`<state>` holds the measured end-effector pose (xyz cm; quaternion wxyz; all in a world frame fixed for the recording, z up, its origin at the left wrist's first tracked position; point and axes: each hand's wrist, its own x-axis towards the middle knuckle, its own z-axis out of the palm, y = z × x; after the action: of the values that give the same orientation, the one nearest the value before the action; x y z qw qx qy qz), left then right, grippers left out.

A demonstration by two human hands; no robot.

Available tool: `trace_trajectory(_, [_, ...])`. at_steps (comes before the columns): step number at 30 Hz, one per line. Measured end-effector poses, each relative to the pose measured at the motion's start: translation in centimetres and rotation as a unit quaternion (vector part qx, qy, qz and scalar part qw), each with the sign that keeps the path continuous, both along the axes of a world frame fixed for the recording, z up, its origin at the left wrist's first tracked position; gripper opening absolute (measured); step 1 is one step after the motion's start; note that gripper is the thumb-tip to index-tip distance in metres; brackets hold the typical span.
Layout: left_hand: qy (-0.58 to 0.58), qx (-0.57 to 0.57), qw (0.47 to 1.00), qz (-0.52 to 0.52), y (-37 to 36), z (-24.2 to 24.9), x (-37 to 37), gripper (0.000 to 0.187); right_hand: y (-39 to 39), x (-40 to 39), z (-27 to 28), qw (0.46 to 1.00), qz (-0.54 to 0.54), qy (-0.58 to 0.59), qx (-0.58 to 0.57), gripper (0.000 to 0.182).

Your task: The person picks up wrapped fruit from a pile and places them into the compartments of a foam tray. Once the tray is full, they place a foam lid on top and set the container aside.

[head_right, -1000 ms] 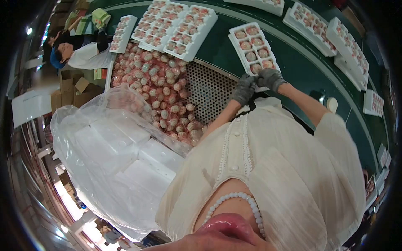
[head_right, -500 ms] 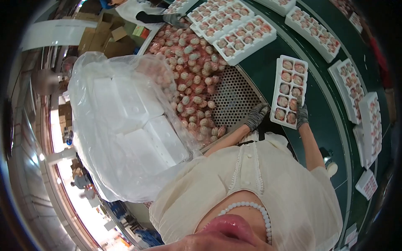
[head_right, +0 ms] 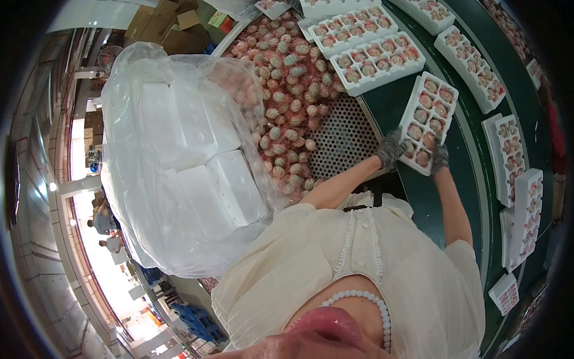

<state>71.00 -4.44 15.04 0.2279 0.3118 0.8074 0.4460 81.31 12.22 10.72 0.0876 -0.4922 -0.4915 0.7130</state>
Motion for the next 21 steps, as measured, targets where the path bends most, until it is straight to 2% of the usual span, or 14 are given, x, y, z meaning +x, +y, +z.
trace_trajectory(1, [0.043,-0.052,0.997,0.036,0.3,0.5,-1.5,0.048,-1.0,-1.9,1.7,0.998,-0.021,0.026,-0.049,0.056])
trace_trajectory(2, [0.044,-0.049,0.997,0.042,0.1,-0.1,-3.1,0.048,-1.4,-3.3,1.1,0.999,-0.037,0.002,-0.022,0.058])
trace_trajectory(3, [0.03,0.024,0.998,0.059,-0.5,-1.0,-5.1,0.046,-2.2,-5.2,0.0,0.998,-0.052,-0.022,0.003,0.06])
trace_trajectory(4, [0.016,0.095,0.992,0.076,-1.4,-1.9,-6.4,0.044,-1.9,-6.6,-3.5,0.998,-0.069,-0.005,0.003,0.062])
trace_trajectory(5, [0.019,0.093,0.992,0.079,-2.7,-2.0,-7.3,0.044,-3.0,-8.1,-3.0,0.996,-0.079,-0.038,0.032,0.063])
trace_trajectory(7, [-0.118,0.109,0.978,0.135,-5.6,-2.0,-9.3,0.041,-4.8,-11.2,-2.7,0.988,-0.107,-0.093,0.06,0.07])
trace_trajectory(8, [-0.117,0.106,0.978,0.14,-7.1,-1.0,-9.7,0.041,-4.8,-12.6,-3.2,0.989,-0.103,-0.092,0.056,0.07])
trace_trajectory(10, [-0.158,0.079,0.949,0.26,-9.5,1.1,-9.3,0.032,-4.5,-15.0,-3.6,0.981,0.004,-0.194,0.02,0.079])
trace_trajectory(11, [-0.154,0.076,0.949,0.265,-10.6,-0.2,-9.1,0.032,-4.5,-15.5,-4.2,0.981,0.008,-0.192,0.016,0.079])
trace_trajectory(13, [-0.171,0.092,0.932,0.305,-13.7,-2.8,-9.0,0.033,-5.2,-16.5,-5.0,0.961,-0.052,-0.25,0.104,0.086])
trace_trajectory(14, [-0.168,0.092,0.932,0.309,-15.1,-4.1,-9.5,0.033,-5.9,-16.5,-3.4,0.97,-0.094,-0.207,0.091,0.087])
trace_trajectory(16, [-0.221,0.043,0.927,0.3,-17.3,-5.9,-10.1,0.027,-6.5,-17.0,0.3,0.959,-0.102,-0.249,0.093,0.087])
trace_trajectory(19, [-0.288,0.062,0.901,0.318,-18.8,-1.6,-11.3,0.025,-5.6,-17.9,-1.5,0.958,-0.083,-0.255,0.102,0.085])
trace_trajectory(21, [-0.24,0.065,0.917,0.312,-19.3,-1.9,-13.3,0.023,-4.7,-18.6,-2.4,0.956,-0.065,-0.263,0.114,0.085])
